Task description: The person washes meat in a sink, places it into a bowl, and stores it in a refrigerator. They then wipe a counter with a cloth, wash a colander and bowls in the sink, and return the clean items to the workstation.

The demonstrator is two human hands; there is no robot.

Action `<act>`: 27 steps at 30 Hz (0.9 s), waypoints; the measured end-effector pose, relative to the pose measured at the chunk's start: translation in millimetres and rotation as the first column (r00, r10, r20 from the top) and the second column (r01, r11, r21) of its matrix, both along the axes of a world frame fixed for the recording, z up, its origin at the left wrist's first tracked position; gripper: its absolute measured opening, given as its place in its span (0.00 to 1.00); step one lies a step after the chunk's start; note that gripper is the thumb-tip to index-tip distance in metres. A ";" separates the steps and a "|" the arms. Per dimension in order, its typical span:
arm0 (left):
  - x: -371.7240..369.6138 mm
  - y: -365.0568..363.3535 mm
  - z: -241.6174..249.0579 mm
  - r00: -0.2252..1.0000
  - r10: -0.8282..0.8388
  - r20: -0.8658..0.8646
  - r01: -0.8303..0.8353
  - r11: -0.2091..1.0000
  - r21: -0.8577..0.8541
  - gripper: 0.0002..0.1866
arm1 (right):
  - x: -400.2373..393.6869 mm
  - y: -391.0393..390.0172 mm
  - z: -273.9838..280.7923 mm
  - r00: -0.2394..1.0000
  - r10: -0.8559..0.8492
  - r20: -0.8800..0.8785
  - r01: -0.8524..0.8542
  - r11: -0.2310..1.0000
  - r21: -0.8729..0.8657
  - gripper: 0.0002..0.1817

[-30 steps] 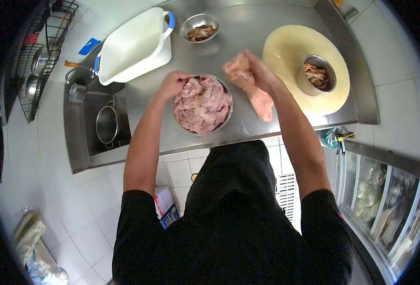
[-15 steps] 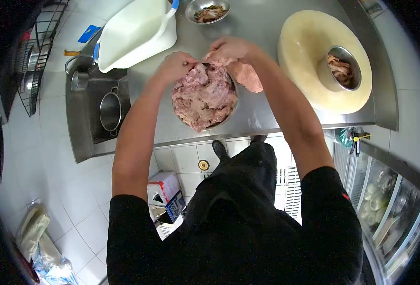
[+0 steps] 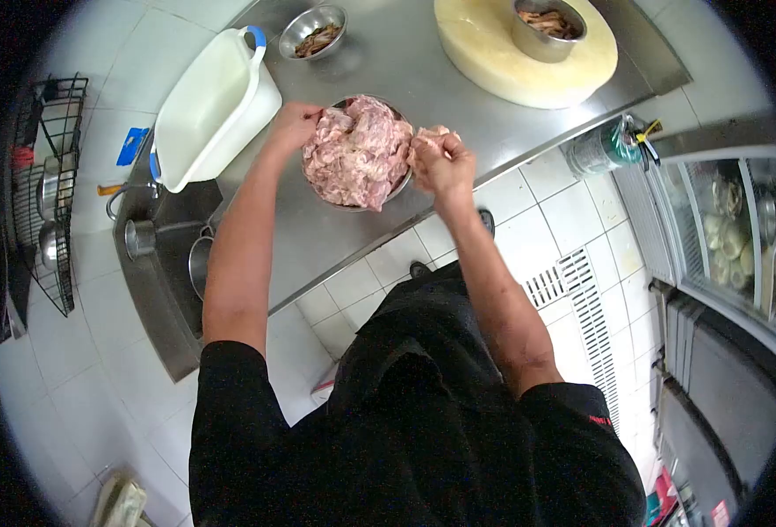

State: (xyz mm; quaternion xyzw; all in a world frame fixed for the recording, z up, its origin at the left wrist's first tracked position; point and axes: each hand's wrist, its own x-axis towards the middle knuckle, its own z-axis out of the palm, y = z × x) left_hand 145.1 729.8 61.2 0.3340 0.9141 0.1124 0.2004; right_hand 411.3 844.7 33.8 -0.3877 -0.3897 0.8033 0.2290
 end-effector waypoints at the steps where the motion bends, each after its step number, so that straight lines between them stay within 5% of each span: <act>1: 0.9 -3.7 1.4 0.998 0.038 0.041 -0.039 0.999 0.003 0.14 | 0.7 -18.3 11.1 0.994 -0.108 0.010 0.108 0.994 0.030 0.04; 4: 10.0 -18.2 4.0 0.969 0.170 0.180 -0.178 0.984 0.029 0.14 | 4.9 -49.4 -22.1 0.973 -0.232 0.005 0.222 0.937 0.270 0.06; 7: 18.6 -31.9 1.7 0.895 0.307 0.324 -0.359 0.927 0.112 0.14 | 10.0 -44.8 17.0 0.984 -0.179 0.010 0.179 0.984 0.025 0.06; 8: 25.9 -39.9 2.0 0.874 0.341 0.347 -0.410 0.900 0.149 0.14 | -4.2 -43.9 -8.5 0.955 -0.294 0.023 0.264 0.888 0.377 0.07; 12: 54.1 -56.3 7.1 0.787 0.482 0.384 -0.584 0.783 0.215 0.15 | -1.3 -40.1 -3.0 0.984 -0.177 -0.018 0.176 0.984 -0.036 0.08; 15: 71.2 -60.0 -4.5 0.679 0.571 0.461 -0.721 0.636 0.274 0.15 | 1.9 -50.5 -17.2 0.981 -0.171 -0.090 0.173 0.985 0.021 0.08; 19: 136.0 -58.9 8.5 0.600 0.611 0.516 -0.790 0.555 0.261 0.12 | -0.3 -79.3 -10.4 0.934 -0.320 -0.156 0.301 0.944 -0.134 0.08; 21: 171.6 -65.8 -13.1 0.574 0.460 0.678 -0.817 0.383 0.432 0.10 | -0.8 -85.5 -9.1 0.918 -0.377 -0.125 0.383 0.923 0.028 0.08; 23: 189.4 -80.9 4.3 0.555 0.402 0.728 -0.804 0.484 0.345 0.10 | -2.5 -84.3 -9.2 0.911 -0.405 -0.078 0.412 0.886 0.213 0.09; 24: 192.1 -86.8 9.9 0.541 0.377 0.752 -0.790 0.535 0.300 0.10 | 4.5 -79.7 1.6 0.940 -0.339 0.019 0.336 0.937 0.090 0.12; 27: 96.3 -111.4 -16.5 0.752 0.309 0.582 -0.641 0.549 0.537 0.12 | 10.4 -67.5 20.2 0.949 -0.273 0.155 0.246 0.954 0.173 0.17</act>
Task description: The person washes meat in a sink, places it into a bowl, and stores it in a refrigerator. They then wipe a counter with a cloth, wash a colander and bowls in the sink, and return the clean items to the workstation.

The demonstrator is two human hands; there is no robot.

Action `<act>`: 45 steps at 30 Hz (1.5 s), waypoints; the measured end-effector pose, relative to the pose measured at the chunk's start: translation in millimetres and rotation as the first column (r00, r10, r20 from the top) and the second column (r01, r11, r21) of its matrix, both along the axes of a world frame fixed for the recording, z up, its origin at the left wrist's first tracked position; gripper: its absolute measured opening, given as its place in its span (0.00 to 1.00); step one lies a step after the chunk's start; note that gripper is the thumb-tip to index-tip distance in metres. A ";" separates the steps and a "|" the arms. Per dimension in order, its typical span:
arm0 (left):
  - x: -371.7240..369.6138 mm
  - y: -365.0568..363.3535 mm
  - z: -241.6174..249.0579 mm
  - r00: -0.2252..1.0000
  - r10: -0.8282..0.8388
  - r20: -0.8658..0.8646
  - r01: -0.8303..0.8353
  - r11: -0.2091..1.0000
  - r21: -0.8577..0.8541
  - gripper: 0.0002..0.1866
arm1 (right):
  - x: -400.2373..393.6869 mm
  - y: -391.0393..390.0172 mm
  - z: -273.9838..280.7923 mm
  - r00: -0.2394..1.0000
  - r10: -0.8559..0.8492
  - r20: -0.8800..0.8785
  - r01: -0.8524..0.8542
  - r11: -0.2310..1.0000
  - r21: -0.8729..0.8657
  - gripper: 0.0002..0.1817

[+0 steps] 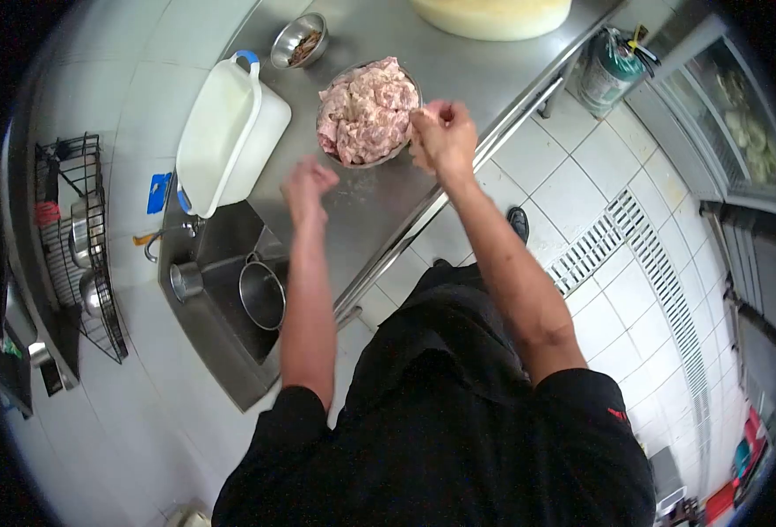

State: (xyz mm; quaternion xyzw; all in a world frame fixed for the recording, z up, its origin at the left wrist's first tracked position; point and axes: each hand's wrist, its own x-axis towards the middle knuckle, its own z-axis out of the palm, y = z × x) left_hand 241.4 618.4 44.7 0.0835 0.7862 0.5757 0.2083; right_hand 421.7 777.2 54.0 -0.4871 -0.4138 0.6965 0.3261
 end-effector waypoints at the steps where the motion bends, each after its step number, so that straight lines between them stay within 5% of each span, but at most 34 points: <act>1: -24.2 12.1 7.0 0.995 -0.098 0.000 0.098 0.995 0.007 0.11 | -11.2 9.4 -48.0 0.994 -0.098 0.045 0.083 0.963 0.257 0.21; 5: -69.2 46.1 14.0 0.835 -0.498 0.233 0.513 0.858 -0.007 0.08 | -7.7 4.8 -25.9 0.997 -0.081 0.004 0.081 0.996 0.027 0.20; 8: -70.4 44.8 18.9 0.791 -0.573 0.214 0.600 0.796 -0.085 0.05 | -13.4 -12.4 -32.9 0.966 -0.206 -0.155 0.205 0.978 -0.023 0.16; 11: -54.5 45.9 15.8 0.884 -0.459 0.091 0.468 0.867 -0.170 0.06 | -29.3 -71.1 -17.9 0.892 -0.424 -0.156 0.444 0.887 0.130 0.13; 14: -45.0 32.6 -2.2 0.915 -0.386 0.118 0.396 0.915 -0.076 0.06 | -72.4 -111.8 -55.5 0.797 -0.594 -0.109 0.604 0.775 0.188 0.13; 18: 4.0 7.8 -5.3 0.940 -0.225 0.258 0.203 0.973 0.108 0.07 | -89.1 -157.6 -68.3 0.856 -0.501 -0.124 0.513 0.853 0.095 0.16; 21: 5.9 -13.3 -46.2 0.901 -0.254 0.351 0.210 0.965 0.157 0.11 | -80.2 -182.7 -62.6 0.915 -0.385 -0.118 0.394 0.917 0.061 0.14; 24: 36.0 -39.2 6.4 0.865 -0.360 0.350 0.387 0.922 -0.009 0.11 | -35.4 -167.8 -77.1 0.726 -0.516 -0.454 0.363 0.849 -0.384 0.11; 26: 15.7 -54.6 5.0 0.929 -0.266 0.257 0.296 0.952 -0.084 0.11 | 23.0 -140.9 -36.5 0.478 -0.501 -0.721 0.190 0.861 -0.472 0.11; 27: -6.5 -61.3 -2.2 0.941 -0.259 0.217 0.263 0.965 0.011 0.12 | 32.3 -129.9 -41.1 0.504 -0.512 -0.696 0.244 0.857 -0.453 0.12; 30: -52.7 -29.8 9.2 0.972 -0.234 0.027 0.236 0.969 -0.069 0.17 | 18.0 -114.5 -35.5 0.630 -0.494 -0.599 0.355 0.869 -0.344 0.15; 32: -67.4 5.9 5.1 0.939 -0.344 0.008 0.343 0.938 0.052 0.18 | -10.6 -119.5 -35.3 0.750 -0.484 -0.451 0.434 0.875 -0.217 0.15; 36: -95.0 42.9 -14.6 0.865 -0.490 0.110 0.471 0.868 0.160 0.18 | -32.0 -117.5 -44.0 0.767 -0.520 -0.377 0.515 0.848 -0.124 0.14; 42: -85.3 47.1 -27.4 0.908 -0.417 0.046 0.390 0.879 0.276 0.18 | -33.5 -15.4 -20.9 0.976 -0.161 0.147 0.131 0.972 0.194 0.14; 45: -81.8 42.0 -34.8 0.934 -0.356 -0.022 0.350 0.902 0.254 0.17 | -36.7 -4.4 -15.9 0.982 -0.125 0.144 0.100 0.980 0.171 0.16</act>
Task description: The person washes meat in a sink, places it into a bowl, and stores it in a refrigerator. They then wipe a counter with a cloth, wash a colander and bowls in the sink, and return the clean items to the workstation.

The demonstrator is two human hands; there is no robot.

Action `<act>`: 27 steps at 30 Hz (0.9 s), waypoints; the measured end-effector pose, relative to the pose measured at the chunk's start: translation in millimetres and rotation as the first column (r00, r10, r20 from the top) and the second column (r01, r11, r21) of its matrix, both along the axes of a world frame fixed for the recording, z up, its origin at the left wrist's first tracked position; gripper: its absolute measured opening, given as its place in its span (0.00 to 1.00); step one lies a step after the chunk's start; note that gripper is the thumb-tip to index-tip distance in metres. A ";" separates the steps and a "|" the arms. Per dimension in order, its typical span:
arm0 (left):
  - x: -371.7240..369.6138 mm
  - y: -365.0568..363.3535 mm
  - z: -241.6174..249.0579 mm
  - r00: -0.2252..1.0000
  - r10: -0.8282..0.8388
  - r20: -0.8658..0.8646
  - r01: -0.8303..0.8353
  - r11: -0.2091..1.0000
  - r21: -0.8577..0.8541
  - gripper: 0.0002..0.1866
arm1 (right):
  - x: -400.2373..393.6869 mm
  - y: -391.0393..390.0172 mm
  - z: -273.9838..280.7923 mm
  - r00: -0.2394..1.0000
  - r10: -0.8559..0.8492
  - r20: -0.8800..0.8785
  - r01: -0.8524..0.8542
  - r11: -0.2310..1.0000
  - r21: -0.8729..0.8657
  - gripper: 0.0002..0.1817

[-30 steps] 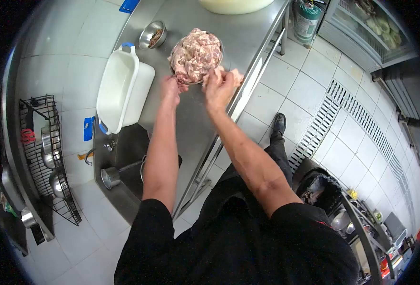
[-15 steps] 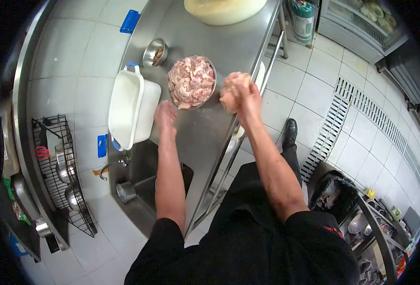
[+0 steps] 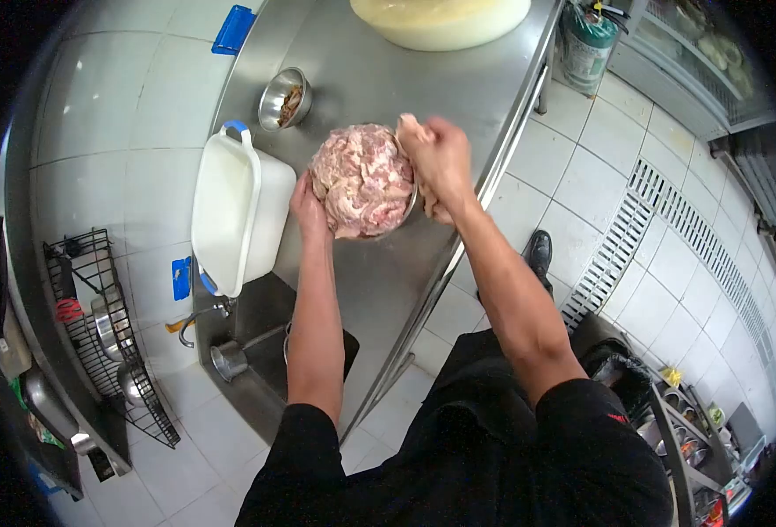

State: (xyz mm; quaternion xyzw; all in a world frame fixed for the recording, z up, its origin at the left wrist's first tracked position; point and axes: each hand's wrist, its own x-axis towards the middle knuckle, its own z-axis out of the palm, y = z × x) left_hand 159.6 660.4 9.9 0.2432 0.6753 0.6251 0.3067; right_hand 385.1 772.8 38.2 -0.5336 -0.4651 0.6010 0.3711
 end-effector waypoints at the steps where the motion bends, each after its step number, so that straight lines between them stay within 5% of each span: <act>1: 1.1 4.0 2.1 0.999 0.024 -0.034 -0.024 1.000 -0.020 0.17 | 2.1 -5.7 -3.5 0.999 -0.027 -0.044 0.027 1.000 -0.002 0.17; 4: -1.0 4.2 0.0 0.995 0.006 -0.101 -0.006 1.000 -0.004 0.17 | 8.5 -37.3 -19.4 0.966 -0.099 -0.237 0.080 0.993 -0.087 0.18; 7: -5.1 2.9 -4.4 0.996 0.015 -0.090 -0.013 1.000 0.020 0.14 | -4.7 22.2 10.1 0.989 0.139 0.048 -0.137 0.989 -0.049 0.17; 8: 0.9 4.3 4.2 0.991 0.020 -0.133 -0.022 1.000 -0.012 0.14 | -16.2 41.5 6.9 0.975 0.219 0.024 -0.219 0.976 0.009 0.17; 12: -7.2 5.4 -5.9 0.986 0.019 -0.168 -0.024 0.999 -0.023 0.13 | -9.4 26.7 -7.3 0.980 0.186 0.075 -0.190 0.980 0.051 0.17; 15: -10.5 7.8 -8.5 0.991 0.004 -0.137 -0.002 1.000 0.012 0.13 | 9.7 -3.5 -15.5 0.988 0.107 -0.114 -0.118 0.989 -0.094 0.17; 16: -16.2 6.3 -13.8 0.989 -0.003 -0.149 0.006 1.000 0.023 0.13 | 9.2 11.0 -3.5 0.978 0.207 0.036 -0.200 0.968 -0.149 0.13; 22: -12.2 7.3 -4.3 0.973 -0.013 -0.230 -0.001 0.998 -0.062 0.13 | -11.8 62.0 10.7 0.909 0.380 -0.169 -0.413 0.874 -0.257 0.10; 27: -19.7 4.5 -15.2 0.949 -0.070 -0.308 0.047 0.996 -0.080 0.13 | 12.6 8.6 -10.5 0.966 0.162 -0.202 -0.222 0.920 -0.323 0.11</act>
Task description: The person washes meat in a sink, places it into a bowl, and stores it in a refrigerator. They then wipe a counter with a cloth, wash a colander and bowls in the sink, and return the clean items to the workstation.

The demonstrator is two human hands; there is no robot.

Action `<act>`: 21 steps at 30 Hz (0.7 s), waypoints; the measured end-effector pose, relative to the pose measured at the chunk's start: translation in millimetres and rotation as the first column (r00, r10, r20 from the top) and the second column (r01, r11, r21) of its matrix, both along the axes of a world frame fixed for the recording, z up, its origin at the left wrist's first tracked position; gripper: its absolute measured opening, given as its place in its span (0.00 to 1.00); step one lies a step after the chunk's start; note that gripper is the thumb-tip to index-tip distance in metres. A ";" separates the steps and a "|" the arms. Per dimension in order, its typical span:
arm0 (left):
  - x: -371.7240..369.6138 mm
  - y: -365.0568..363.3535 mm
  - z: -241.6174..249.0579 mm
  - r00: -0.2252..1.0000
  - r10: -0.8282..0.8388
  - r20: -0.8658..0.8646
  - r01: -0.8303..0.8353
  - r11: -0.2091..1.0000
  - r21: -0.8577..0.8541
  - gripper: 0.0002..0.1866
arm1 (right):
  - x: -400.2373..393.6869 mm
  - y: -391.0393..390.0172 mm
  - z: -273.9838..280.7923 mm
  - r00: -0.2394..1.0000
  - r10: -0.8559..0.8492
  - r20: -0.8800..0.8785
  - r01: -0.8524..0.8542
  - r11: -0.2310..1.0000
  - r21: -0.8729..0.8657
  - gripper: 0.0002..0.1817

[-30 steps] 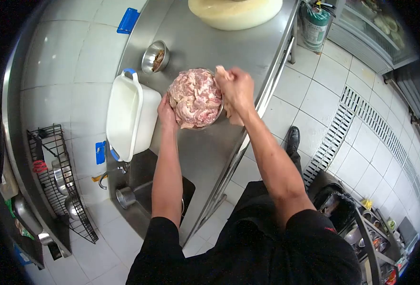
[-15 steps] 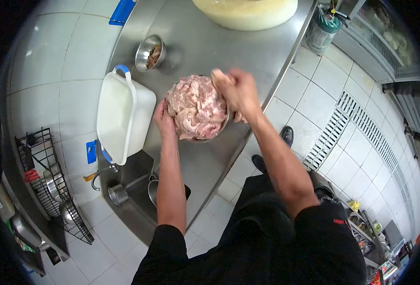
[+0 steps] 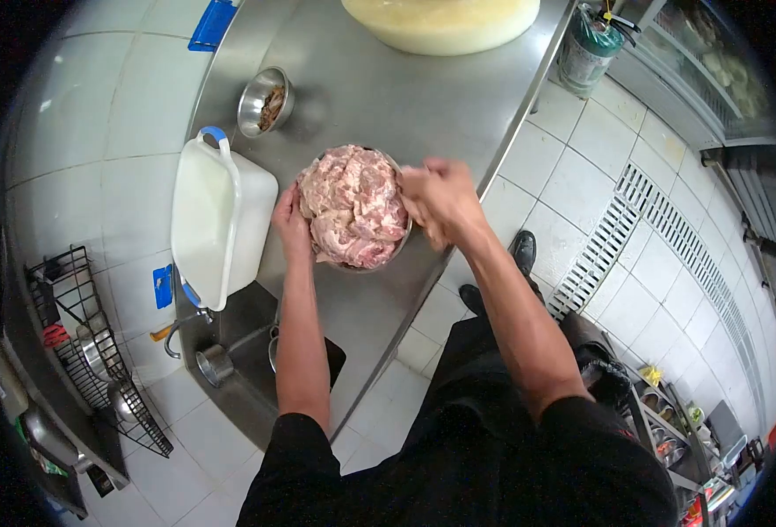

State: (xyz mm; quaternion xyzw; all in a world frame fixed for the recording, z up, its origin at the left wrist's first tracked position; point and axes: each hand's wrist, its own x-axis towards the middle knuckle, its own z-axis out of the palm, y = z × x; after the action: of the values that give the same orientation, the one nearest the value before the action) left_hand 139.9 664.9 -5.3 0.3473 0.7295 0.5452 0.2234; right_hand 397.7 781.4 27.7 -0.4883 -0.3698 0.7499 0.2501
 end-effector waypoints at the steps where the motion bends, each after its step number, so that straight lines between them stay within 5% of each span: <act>1: 3.0 2.2 3.5 1.000 -0.004 -0.002 0.004 1.000 0.005 0.13 | -9.3 12.6 19.2 0.998 0.006 0.068 -0.008 1.000 0.027 0.11; 6: 4.6 3.0 2.5 1.000 0.013 0.016 -0.013 1.000 -0.026 0.13 | -39.9 56.6 18.5 0.968 0.196 0.158 -0.208 0.976 0.064 0.07; 10: 5.6 7.2 14.2 1.000 -0.012 -0.020 0.011 0.999 -0.033 0.14 | -21.2 19.1 10.6 0.998 -0.060 0.033 0.063 0.995 -0.076 0.07; 17: 7.2 7.1 14.6 1.000 -0.004 -0.018 0.003 0.999 -0.044 0.12 | -45.5 45.8 9.2 0.999 0.031 0.026 -0.032 0.998 0.059 0.07; 20: 8.3 8.8 18.5 0.996 -0.014 -0.087 0.009 0.998 -0.057 0.12 | -20.0 8.0 21.5 0.987 -0.156 0.044 0.158 0.986 -0.059 0.05; 21: 8.5 8.1 18.2 0.996 -0.021 -0.090 0.017 0.999 -0.047 0.12 | -12.9 6.5 6.1 0.998 -0.054 -0.008 0.054 0.996 -0.067 0.05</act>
State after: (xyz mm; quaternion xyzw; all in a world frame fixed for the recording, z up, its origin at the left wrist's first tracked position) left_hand 148.4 673.0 12.9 0.3732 0.7480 0.5098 0.2035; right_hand 384.7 787.9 33.8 -0.5027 -0.3298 0.7572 0.2556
